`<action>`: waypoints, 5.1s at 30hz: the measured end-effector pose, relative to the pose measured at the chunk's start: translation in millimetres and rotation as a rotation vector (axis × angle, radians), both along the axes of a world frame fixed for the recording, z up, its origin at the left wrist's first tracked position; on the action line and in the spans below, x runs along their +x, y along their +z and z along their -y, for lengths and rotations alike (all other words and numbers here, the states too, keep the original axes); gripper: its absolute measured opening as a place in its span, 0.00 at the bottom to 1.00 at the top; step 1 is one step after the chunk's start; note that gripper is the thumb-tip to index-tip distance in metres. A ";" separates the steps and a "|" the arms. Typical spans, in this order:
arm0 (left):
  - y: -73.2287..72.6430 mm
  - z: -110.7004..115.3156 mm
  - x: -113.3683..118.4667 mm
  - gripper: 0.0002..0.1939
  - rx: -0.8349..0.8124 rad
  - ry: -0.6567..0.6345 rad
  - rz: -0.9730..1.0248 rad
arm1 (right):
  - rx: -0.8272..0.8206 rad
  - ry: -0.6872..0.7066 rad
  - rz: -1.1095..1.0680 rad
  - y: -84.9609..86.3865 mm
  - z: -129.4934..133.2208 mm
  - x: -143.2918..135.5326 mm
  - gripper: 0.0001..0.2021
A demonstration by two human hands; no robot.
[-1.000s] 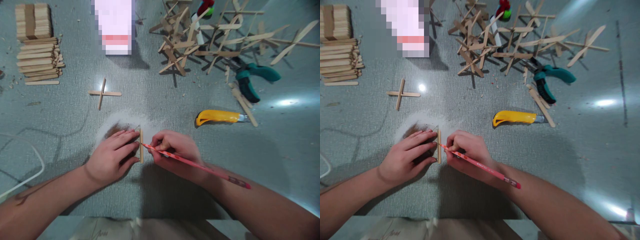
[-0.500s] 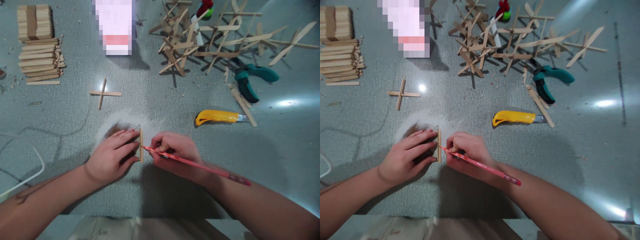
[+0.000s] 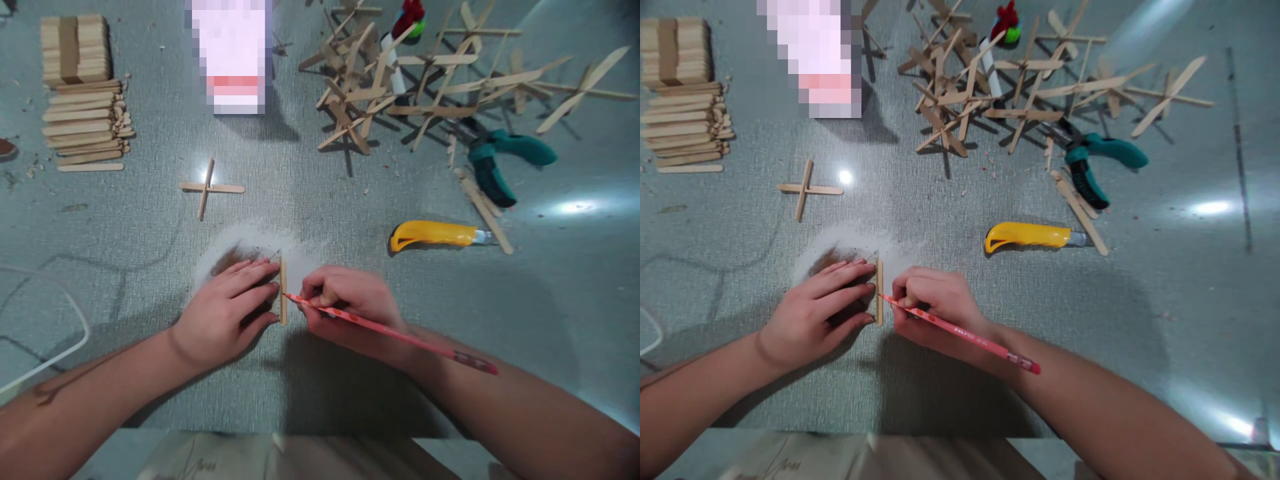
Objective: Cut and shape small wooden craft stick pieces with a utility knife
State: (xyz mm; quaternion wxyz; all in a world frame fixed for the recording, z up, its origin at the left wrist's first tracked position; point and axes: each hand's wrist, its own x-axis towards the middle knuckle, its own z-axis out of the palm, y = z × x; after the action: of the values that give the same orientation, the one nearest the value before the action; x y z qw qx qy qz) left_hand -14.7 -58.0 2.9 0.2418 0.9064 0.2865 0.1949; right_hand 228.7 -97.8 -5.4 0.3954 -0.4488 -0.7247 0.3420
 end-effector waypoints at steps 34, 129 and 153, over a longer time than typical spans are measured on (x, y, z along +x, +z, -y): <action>0.2 -1.3 0.2 0.14 -0.005 -0.007 -0.012 | 0.118 -0.125 0.075 0.4 -1.3 5.6 0.09; 3.7 21.5 -0.9 0.16 0.293 -0.090 -0.128 | 0.019 0.009 0.022 12.2 2.1 18.1 0.11; 2.5 21.5 -0.2 0.15 0.299 -0.082 -0.119 | -0.069 0.187 -0.064 6.4 -4.2 7.4 0.07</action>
State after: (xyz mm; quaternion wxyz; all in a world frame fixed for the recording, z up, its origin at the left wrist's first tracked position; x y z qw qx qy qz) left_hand -14.9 -79.5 5.4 0.0945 0.9532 0.2309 0.1711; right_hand 236.0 -93.5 0.9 0.3692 -0.3814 -0.7382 0.4163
